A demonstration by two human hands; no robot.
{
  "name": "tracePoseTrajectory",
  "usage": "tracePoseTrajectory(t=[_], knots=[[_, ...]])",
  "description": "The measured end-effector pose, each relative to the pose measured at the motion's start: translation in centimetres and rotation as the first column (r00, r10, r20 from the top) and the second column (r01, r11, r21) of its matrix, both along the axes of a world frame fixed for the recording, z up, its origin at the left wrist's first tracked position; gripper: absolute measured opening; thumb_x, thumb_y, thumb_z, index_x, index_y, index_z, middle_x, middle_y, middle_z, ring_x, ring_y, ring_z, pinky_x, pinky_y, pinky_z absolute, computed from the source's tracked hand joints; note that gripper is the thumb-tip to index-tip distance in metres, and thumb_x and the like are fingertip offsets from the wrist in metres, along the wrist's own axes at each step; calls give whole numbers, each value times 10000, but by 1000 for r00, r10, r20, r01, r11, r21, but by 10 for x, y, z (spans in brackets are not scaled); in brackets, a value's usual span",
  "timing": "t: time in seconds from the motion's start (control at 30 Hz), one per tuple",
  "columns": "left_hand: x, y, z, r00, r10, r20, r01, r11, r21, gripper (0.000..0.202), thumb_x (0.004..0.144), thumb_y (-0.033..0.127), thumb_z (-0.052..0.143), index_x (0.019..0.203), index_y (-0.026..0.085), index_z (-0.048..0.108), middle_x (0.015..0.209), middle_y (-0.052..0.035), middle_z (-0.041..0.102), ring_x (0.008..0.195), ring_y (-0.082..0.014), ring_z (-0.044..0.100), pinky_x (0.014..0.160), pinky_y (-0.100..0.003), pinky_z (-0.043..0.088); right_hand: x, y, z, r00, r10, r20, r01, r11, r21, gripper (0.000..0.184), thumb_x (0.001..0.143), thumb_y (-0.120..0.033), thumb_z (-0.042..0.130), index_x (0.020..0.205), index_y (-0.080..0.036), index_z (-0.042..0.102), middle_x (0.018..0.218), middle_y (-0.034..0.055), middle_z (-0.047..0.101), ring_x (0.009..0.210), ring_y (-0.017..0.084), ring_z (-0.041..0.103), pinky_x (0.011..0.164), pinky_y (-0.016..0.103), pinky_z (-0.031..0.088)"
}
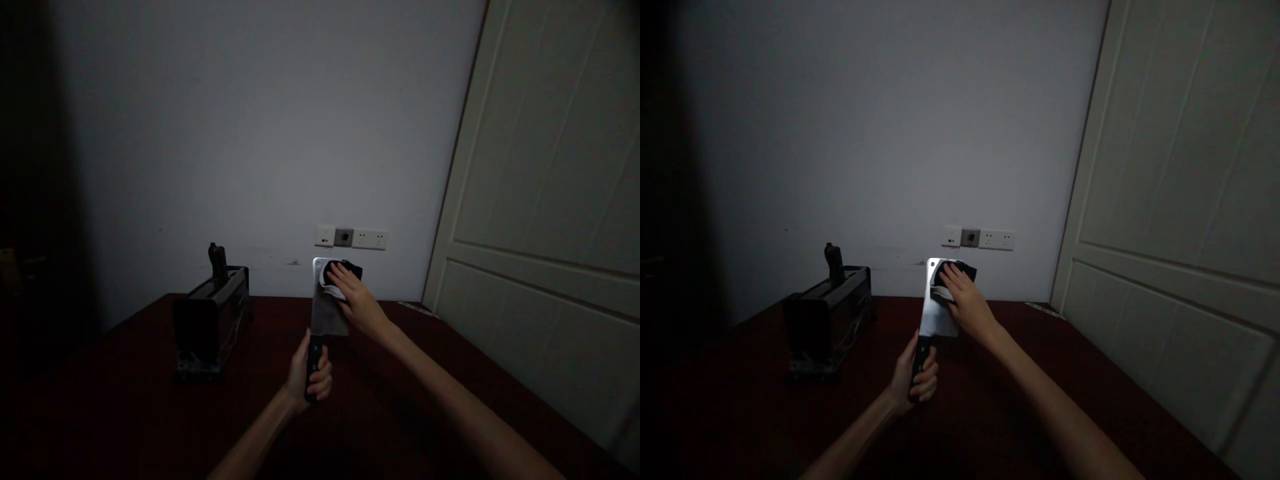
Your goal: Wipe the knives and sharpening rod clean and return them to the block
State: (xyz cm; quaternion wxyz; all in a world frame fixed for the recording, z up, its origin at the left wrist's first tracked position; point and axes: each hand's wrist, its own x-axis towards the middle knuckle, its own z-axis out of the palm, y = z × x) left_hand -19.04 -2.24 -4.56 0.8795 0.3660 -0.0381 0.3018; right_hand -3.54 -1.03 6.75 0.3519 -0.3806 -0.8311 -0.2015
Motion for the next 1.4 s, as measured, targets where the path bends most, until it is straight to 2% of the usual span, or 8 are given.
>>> tracePoseTrajectory(t=[0.27,0.47,0.53,0.77,0.93,1.03,1.27,1.4], knots=[[-1,10,-10,999,22,35,-22,1000,19,556,795,635,325,531,156,428,335,79,259,224,-37,160,258,-164,230,-31,-35,-37,984,104,146,-91,992,-91,605,735,-48,445,1328,-109,339,1407,132,317,1327,200,173,1059,448,254],[-3,4,0,1000,6,-12,-6,1000,1,591,815,645,237,515,163,403,330,73,259,225,-44,163,258,-167,230,-9,-8,-11,1000,25,-3,-25,1000,5,549,790,-88,425,1330,-148,344,1401,126,331,1324,210,191,1053,489,241],[-2,3,2,1000,8,-15,-8,1000,-3,593,815,646,232,516,164,406,326,74,256,224,-44,156,256,-168,233,-7,-6,-8,1000,14,-21,-13,1000,14,544,794,-92,427,1329,-145,348,1402,129,328,1326,214,182,1054,489,240],[-3,10,-8,999,41,-11,-41,999,2,564,779,657,328,527,159,413,332,80,259,225,-36,152,260,-165,235,-30,-37,-39,989,104,109,-93,990,-102,549,772,-68,428,1316,-99,361,1403,133,325,1326,202,181,1061,444,255],[-3,5,0,999,18,-50,-19,1000,-13,576,798,660,269,530,167,400,330,76,269,229,-43,154,260,-168,233,-14,-21,-21,997,66,29,-64,997,-52,556,778,-83,427,1325,-144,352,1401,117,334,1319,203,208,1056,480,250],[-3,3,2,999,11,-52,-12,1000,-7,586,796,666,261,519,168,393,325,76,261,226,-43,152,256,-168,227,-5,-12,-14,1000,15,-23,-15,1000,-17,527,789,-96,431,1312,-119,376,1396,136,336,1322,213,197,1060,477,240],[-2,11,-10,995,85,-46,-87,996,-32,562,741,662,402,484,162,397,310,84,235,221,-36,155,258,-171,236,-31,-45,-50,992,93,81,-84,991,-99,580,746,-68,447,1318,-109,363,1392,129,345,1320,210,202,1048,450,286],[-3,8,-4,998,62,-27,-62,998,-25,558,773,652,355,509,163,406,324,78,262,225,-39,163,258,-168,232,-25,-41,-42,996,87,29,-84,992,-92,554,766,-75,434,1314,-129,373,1395,115,344,1317,203,216,1053,454,278]])
